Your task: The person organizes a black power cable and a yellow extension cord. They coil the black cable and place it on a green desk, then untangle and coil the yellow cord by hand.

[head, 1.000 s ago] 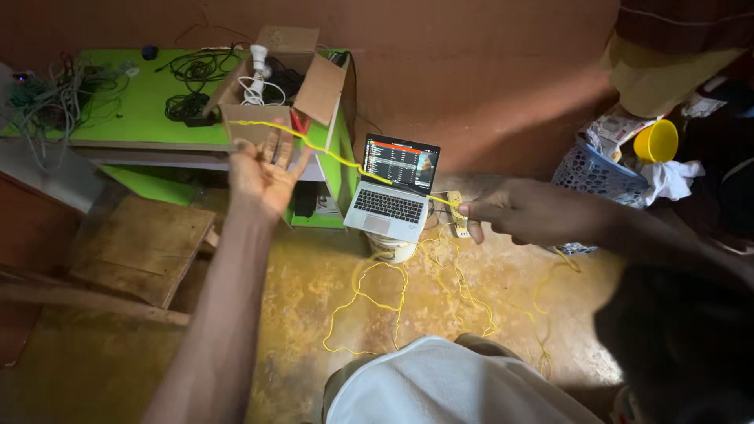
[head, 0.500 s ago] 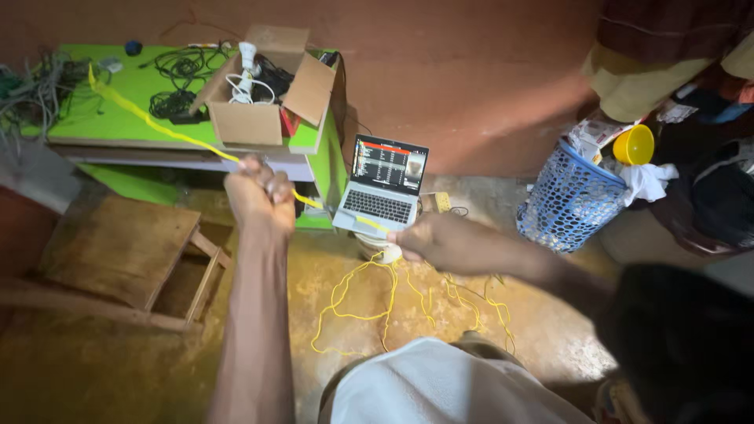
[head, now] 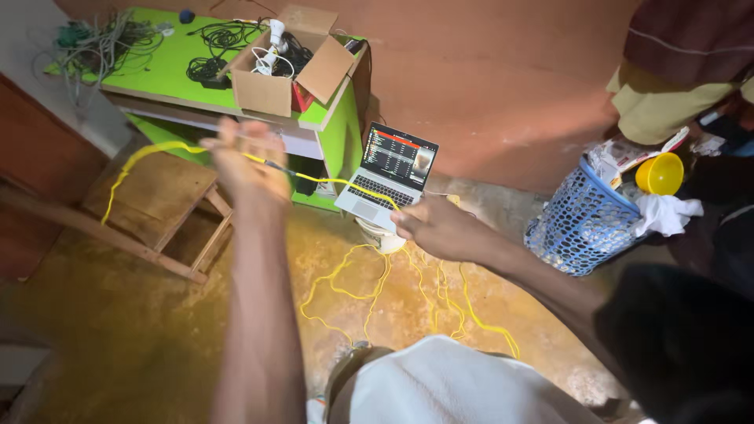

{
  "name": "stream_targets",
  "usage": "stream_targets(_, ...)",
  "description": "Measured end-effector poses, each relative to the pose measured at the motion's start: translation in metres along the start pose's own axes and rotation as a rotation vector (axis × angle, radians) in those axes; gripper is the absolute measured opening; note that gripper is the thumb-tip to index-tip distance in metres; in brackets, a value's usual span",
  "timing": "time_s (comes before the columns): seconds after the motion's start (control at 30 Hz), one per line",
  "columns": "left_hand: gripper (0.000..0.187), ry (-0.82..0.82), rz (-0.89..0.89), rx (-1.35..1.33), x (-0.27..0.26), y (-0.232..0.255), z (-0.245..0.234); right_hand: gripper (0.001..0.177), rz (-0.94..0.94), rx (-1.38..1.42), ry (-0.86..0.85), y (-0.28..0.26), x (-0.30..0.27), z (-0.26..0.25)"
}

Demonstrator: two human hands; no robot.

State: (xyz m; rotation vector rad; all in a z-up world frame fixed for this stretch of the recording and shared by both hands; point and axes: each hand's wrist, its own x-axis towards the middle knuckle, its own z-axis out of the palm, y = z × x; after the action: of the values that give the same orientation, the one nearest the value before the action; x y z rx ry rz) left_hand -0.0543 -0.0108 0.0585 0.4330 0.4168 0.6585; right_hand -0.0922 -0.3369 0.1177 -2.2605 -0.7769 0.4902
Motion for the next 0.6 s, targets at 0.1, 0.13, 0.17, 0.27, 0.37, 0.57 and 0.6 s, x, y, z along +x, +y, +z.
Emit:
stream_targets(0.1,0.035,-0.109,-0.158,0.106,-0.111,-0.073,0.029,0.046,-0.176,-0.037,0.059,0.015,0.004,-0.010)
stream_targets(0.13,0.030,-0.179,-0.208,0.117,-0.143,-0.094,0.034,0.046,-0.168,-0.087,0.026,0.021,0.002,-0.010)
stream_targets(0.17,0.031,-0.144,-0.187,0.114,-0.167,-0.107,0.037,0.045,-0.160,-0.138,-0.005,0.026,-0.001,-0.008)
stream_targets(0.27,0.029,-0.118,-0.116,0.057,-0.183,-0.108,0.038,0.050,-0.164,-0.040,-0.256,0.035,-0.014,-0.008)
stream_targets(0.37,0.019,-0.151,-0.113,-0.010,-0.158,-0.084,0.019,0.048,-0.115,0.353,-0.449,0.050,-0.041,-0.006)
stream_targets(0.57,0.024,-0.128,-0.006,-0.159,-0.129,-0.054,0.025,0.042,-0.094,0.852,-0.664,0.066,-0.054,-0.016)
stream_targets(0.6,0.023,-0.150,0.031,-0.156,-0.125,-0.044,0.030,0.043,-0.093,0.959,-0.707,0.066,-0.056,-0.017)
